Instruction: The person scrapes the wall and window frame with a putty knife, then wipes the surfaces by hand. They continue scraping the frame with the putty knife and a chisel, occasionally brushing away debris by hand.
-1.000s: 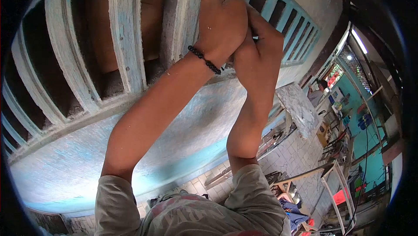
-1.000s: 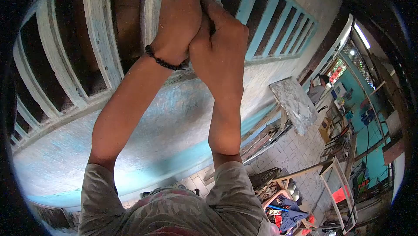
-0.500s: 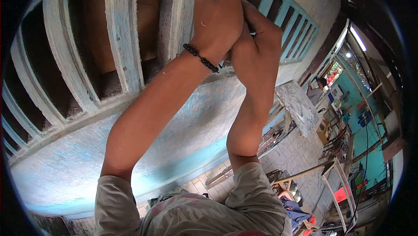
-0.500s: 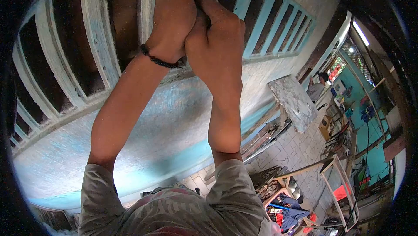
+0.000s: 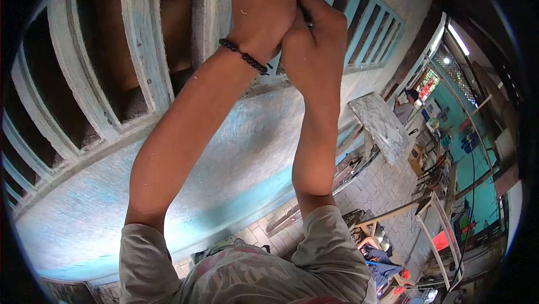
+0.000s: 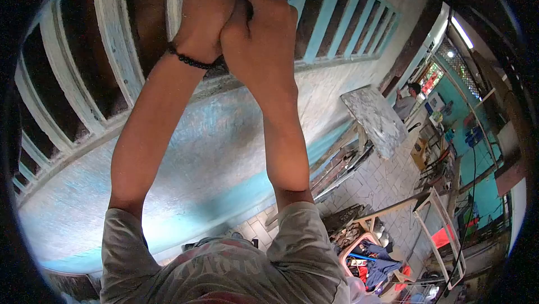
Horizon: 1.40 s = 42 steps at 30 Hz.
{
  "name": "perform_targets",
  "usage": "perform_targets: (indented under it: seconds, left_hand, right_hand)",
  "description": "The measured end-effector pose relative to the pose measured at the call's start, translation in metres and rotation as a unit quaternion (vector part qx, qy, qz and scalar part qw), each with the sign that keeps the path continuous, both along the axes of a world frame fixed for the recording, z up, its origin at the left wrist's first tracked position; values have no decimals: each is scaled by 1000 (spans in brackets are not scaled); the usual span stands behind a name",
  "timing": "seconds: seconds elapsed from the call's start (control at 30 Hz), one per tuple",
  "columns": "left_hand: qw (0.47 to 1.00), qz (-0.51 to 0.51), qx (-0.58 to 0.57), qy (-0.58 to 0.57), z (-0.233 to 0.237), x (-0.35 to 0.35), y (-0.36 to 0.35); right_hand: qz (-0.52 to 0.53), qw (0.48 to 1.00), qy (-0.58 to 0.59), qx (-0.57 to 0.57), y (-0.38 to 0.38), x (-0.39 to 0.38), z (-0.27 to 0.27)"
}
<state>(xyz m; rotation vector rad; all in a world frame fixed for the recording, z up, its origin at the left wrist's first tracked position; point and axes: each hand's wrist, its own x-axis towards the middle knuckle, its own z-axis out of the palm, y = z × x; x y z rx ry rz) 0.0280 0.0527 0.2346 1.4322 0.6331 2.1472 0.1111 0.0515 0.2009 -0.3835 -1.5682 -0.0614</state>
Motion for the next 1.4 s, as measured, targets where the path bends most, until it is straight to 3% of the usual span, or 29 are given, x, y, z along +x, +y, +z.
perform_targets:
  seconds: [0.2, 0.3, 0.4, 0.5, 0.7, 0.8, 0.9, 1.0, 1.03, 1.1, 1.17, 1.2, 1.3, 1.4]
  left_hand:
    - [998, -67, -16, 3, -10, -11, 43]
    - [998, -9, -67, -14, 5, 0, 0]
    - [999, -25, -25, 19, -4, -8, 20]
    - [996, 49, 27, 71, -8, -8, 38]
    - [1000, 10, -17, 20, -3, -4, 26]
    - [956, 193, 111, 191, -10, -21, 42]
    - [998, -40, -34, 15, -6, -17, 28]
    - [997, 17, -10, 75, -5, -20, 31]
    - [982, 126, 54, 131, -7, -21, 41]
    - [896, 329, 178, 239, -7, -21, 56]
    - [989, 76, 86, 96, -11, -15, 47]
    - [998, -55, 36, 20, -10, -12, 39]
    - [997, -7, 38, 72, -11, -16, 36]
    - [993, -98, 44, 40, -10, -15, 30]
  right_hand:
    - [-14, 999, -22, -31, -3, 0, -1]
    - [-18, 999, -17, -30, -1, 1, -1]
    - [-10, 999, -32, -38, -6, 2, 2]
    - [3, 999, -31, 14, 12, 5, -1]
    - [28, 999, 20, 7, 13, -2, -6]
    - [-13, 999, -28, -19, 2, -2, -3]
    - [-18, 1000, -12, -4, 3, -8, -6]
    - [-16, 999, -17, -25, -2, -7, -1]
    - [-7, 1000, -11, -20, -2, -9, -2]
    - [6, 1000, 6, -13, -1, -9, -3]
    - [12, 999, 26, 32, 20, -11, -12]
    - [14, 998, 36, 56, 24, -13, -14]
    - [29, 997, 65, -13, 23, -15, -22]
    - [-9, 995, 67, 76, 40, -22, -26]
